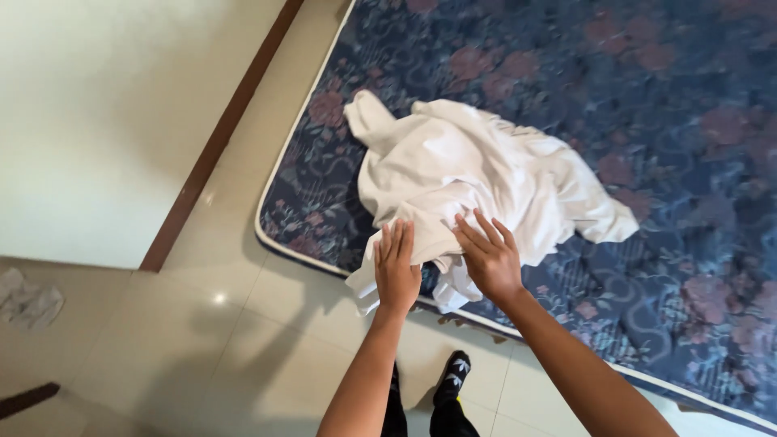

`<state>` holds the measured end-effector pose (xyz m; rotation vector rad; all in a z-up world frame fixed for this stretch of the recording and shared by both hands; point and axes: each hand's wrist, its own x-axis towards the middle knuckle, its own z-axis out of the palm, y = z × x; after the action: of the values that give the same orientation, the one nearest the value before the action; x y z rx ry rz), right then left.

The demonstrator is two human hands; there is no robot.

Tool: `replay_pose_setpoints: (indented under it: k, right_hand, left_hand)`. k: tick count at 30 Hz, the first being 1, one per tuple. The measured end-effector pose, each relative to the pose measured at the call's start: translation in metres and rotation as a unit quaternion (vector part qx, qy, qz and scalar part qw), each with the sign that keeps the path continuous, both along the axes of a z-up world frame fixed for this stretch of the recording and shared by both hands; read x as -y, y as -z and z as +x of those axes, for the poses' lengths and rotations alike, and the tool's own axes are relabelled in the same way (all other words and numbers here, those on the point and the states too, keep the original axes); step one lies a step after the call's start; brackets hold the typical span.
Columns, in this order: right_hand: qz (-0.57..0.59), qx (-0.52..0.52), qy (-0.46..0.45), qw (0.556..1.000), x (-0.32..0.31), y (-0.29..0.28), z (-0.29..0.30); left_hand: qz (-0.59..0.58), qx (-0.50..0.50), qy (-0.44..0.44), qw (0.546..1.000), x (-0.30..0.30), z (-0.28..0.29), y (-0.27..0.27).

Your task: The person folds a white sheet on a floral-patterned mattress and places it on a nearby table. They then spread a white fitted sheet over the mattress, smoothing it out and tucking the edges under.

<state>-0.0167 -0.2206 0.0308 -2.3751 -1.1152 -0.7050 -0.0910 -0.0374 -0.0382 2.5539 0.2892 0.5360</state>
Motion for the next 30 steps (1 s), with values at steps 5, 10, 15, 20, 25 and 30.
replay_pose_setpoints:
  k: [5,10,15,20,25,30]
  right_hand:
    - [0.039,-0.021,0.064,0.997,0.053,-0.009,0.026]
    - [0.057,-0.029,0.115,0.991,0.094,-0.02,0.042]
    - [0.07,-0.045,0.133,0.988,0.118,-0.016,0.057]
    - [0.069,-0.061,0.126,0.988,0.121,-0.017,0.066]
    - [0.066,-0.071,0.128,0.987,0.118,-0.008,0.073]
    - [0.068,-0.08,0.113,0.988,0.114,0.003,0.081]
  left_hand:
    - [-0.016,0.041,0.053,0.998,0.041,0.051,-0.027]
    - [-0.047,0.043,0.109,0.992,0.079,0.084,-0.055]
    - [-0.078,-0.002,0.144,0.987,0.098,0.106,-0.053]
    - [-0.09,0.005,0.139,0.986,0.103,0.109,-0.055]
    - [-0.082,-0.002,0.131,0.988,0.099,0.113,-0.05]
    - [-0.09,-0.005,0.123,0.988,0.098,0.118,-0.038]
